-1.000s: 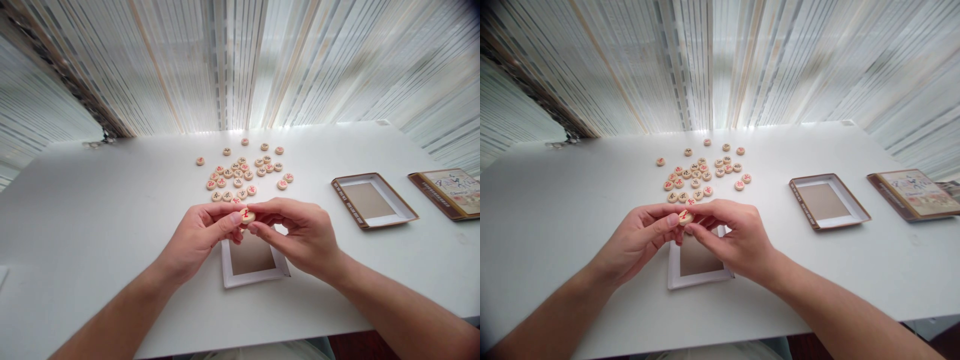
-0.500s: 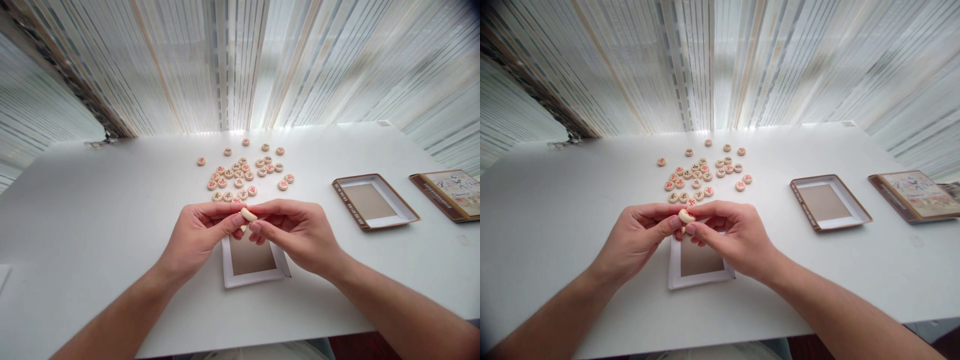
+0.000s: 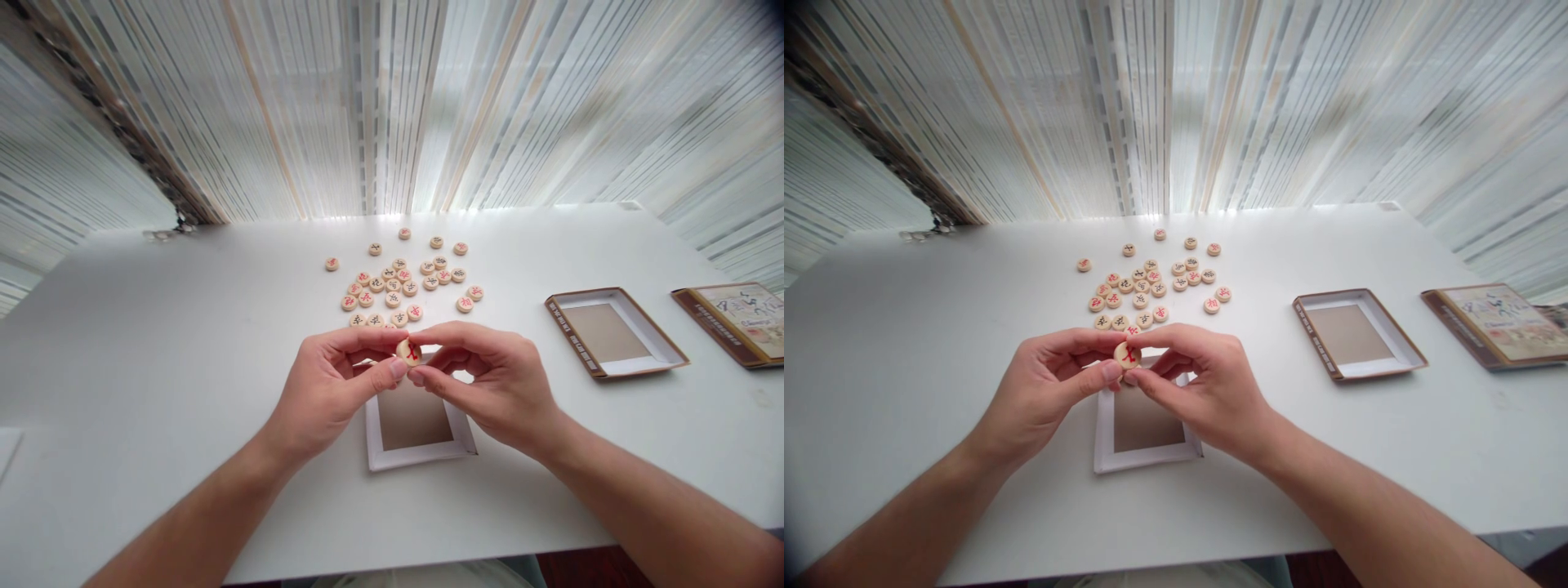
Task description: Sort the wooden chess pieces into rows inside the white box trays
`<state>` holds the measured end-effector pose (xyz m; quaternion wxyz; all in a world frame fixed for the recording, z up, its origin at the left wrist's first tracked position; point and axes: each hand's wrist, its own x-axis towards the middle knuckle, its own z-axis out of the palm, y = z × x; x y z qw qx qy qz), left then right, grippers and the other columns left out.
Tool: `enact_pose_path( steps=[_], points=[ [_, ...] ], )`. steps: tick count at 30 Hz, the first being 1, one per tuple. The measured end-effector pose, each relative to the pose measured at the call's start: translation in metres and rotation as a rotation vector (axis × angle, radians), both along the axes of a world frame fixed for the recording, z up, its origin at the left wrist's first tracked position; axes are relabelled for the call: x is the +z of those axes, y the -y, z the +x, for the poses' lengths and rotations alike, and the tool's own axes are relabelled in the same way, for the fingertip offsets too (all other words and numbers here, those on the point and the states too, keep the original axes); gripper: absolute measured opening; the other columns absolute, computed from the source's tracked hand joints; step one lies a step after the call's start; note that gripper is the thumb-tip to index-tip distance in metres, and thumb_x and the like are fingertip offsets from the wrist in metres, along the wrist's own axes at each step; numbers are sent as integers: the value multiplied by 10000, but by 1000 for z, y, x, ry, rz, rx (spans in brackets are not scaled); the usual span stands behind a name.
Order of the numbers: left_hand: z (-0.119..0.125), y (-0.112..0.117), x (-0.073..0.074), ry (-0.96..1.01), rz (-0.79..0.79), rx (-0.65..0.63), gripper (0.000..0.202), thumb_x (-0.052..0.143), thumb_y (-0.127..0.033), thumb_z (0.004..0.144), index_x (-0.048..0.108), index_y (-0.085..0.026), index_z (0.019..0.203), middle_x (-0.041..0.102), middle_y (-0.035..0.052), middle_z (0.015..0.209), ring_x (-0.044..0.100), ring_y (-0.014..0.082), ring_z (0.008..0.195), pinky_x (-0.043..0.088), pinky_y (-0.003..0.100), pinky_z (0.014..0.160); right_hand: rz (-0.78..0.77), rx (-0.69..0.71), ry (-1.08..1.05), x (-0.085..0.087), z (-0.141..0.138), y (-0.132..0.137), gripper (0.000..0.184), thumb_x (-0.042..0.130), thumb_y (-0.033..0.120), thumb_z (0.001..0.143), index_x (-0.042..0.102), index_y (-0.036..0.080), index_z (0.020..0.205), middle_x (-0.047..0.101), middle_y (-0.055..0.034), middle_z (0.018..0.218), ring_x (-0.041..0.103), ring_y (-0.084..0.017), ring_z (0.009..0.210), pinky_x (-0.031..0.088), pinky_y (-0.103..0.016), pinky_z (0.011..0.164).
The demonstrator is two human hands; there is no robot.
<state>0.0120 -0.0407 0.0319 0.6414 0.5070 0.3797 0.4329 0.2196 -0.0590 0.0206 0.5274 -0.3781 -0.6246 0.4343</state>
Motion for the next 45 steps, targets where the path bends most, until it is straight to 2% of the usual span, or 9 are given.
enact_pose_path(
  steps=[7,14,18,22,28,32,37,40,45],
  points=[
    [2,3,-1,-21,57,25,202,905,-156,855,887,-203,1050,871,69,1019,805,178,917,688,258,858,0,-29,12,0,0,-2,205,875,168,884,830,196,1082,835,-37,926,788,-131,700,680,-215,656],
    [3,2,-1,-57,90,61,146,921,-150,829,892,-193,965,871,51,899,810,155,820,677,201,773,88,-47,49,-1,0,-2,145,841,138,900,845,209,1026,806,-51,929,793,-161,769,681,-252,666],
    [4,1,-2,-69,92,80,125,903,-179,859,887,-195,982,869,47,888,808,151,789,678,207,753,11,-8,18,-1,-1,-3,201,864,165,890,834,196,1087,836,-54,940,818,-176,788,700,-269,711],
    [4,1,1,-66,100,92,130,918,-191,843,882,-183,967,863,56,893,812,178,810,690,247,762,-23,-12,31,0,-1,-3,180,874,186,888,842,194,1064,858,-51,912,824,-190,785,703,-281,711],
    [5,0,3,-69,30,15,202,931,-286,838,878,-170,994,846,70,861,790,187,794,681,279,775,177,-90,135,2,0,-2,198,814,114,918,865,245,1058,865,-29,924,810,-184,778,687,-286,679],
    [4,-1,2,-33,-22,-28,234,933,-299,838,876,-171,1026,854,75,905,788,180,790,681,280,786,219,-70,143,2,0,-2,229,789,81,927,868,246,1065,861,-31,913,799,-174,771,673,-281,681],
    [2,-1,2,9,-68,17,281,987,-220,752,873,-169,1004,866,74,936,808,199,852,685,278,817,153,-39,106,2,0,0,228,834,110,897,858,228,1091,851,-51,971,797,-178,805,683,-281,690],
    [2,-1,3,12,-61,36,316,1006,-170,708,878,-165,996,872,75,942,806,187,842,682,256,813,39,-25,26,0,0,0,216,873,152,884,847,213,1089,854,-51,962,817,-185,812,704,-289,742],
    [3,0,3,-16,-43,64,339,1017,-170,682,881,-164,993,876,85,964,817,220,850,700,309,830,-125,24,-91,-1,-2,0,310,962,222,815,836,207,1098,861,-56,967,827,-210,837,715,-317,803]
  ],
)
